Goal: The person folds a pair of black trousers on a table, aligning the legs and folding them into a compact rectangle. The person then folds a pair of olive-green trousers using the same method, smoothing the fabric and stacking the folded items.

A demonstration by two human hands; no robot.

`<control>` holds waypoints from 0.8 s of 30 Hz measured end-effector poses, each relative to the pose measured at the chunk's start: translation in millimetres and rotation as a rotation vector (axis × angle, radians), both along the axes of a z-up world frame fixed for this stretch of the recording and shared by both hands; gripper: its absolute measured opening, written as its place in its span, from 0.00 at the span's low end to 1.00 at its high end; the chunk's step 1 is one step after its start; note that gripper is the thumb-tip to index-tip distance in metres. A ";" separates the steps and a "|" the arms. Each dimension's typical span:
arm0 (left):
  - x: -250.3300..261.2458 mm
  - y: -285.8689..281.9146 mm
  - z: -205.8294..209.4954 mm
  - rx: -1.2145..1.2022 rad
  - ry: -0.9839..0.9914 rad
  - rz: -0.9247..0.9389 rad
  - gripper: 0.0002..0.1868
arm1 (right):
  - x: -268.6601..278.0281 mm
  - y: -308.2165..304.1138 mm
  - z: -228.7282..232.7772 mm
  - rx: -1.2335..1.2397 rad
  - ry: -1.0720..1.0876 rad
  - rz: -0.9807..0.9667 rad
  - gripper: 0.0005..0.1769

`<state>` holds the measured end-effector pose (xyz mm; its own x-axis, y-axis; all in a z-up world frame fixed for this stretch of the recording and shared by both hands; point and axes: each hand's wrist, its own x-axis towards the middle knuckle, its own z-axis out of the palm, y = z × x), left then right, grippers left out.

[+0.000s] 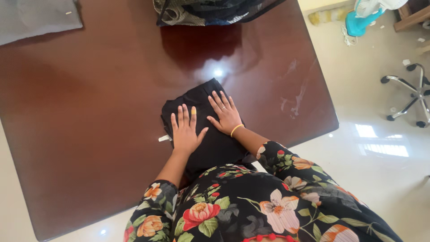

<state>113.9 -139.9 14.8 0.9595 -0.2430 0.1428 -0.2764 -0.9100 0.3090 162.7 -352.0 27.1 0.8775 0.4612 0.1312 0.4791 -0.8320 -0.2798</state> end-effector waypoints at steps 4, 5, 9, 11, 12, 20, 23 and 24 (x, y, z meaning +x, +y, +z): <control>2.1 0.1 -0.2 0.028 0.038 -0.008 0.49 | 0.3 1.7 -5.4 -0.002 0.013 0.000 0.44; 3.4 -0.2 -0.6 0.018 0.041 -0.010 0.49 | 0.7 0.7 -6.5 -0.006 0.001 -0.007 0.44; 1.5 1.4 -6.7 0.012 -0.006 -0.015 0.49 | -0.5 -1.0 -13.1 -0.015 0.009 -0.002 0.44; -1.0 1.4 -9.3 0.001 0.009 -0.005 0.49 | -1.9 -0.2 -14.6 -0.031 0.014 -0.017 0.44; -0.4 1.7 -9.9 -0.003 0.012 -0.001 0.50 | -3.1 0.6 -14.3 -0.030 0.030 -0.029 0.44; -1.8 2.9 -18.5 -0.027 -0.039 -0.004 0.50 | -51.0 -16.9 -2.3 -0.096 0.172 -0.046 0.48; -3.4 3.5 -18.2 -0.042 -0.070 -0.012 0.50 | -72.4 -27.8 4.0 -0.177 0.229 0.003 0.49; -4.2 3.6 -17.6 -0.048 -0.084 -0.016 0.50 | -79.9 -30.5 5.0 -0.172 0.198 0.021 0.49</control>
<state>109.7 -136.3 -2.9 0.9398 -0.2489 0.2342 -0.3173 -0.8900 0.3275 82.8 -382.5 32.1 0.8684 0.4801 -0.1238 0.4466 -0.8659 -0.2252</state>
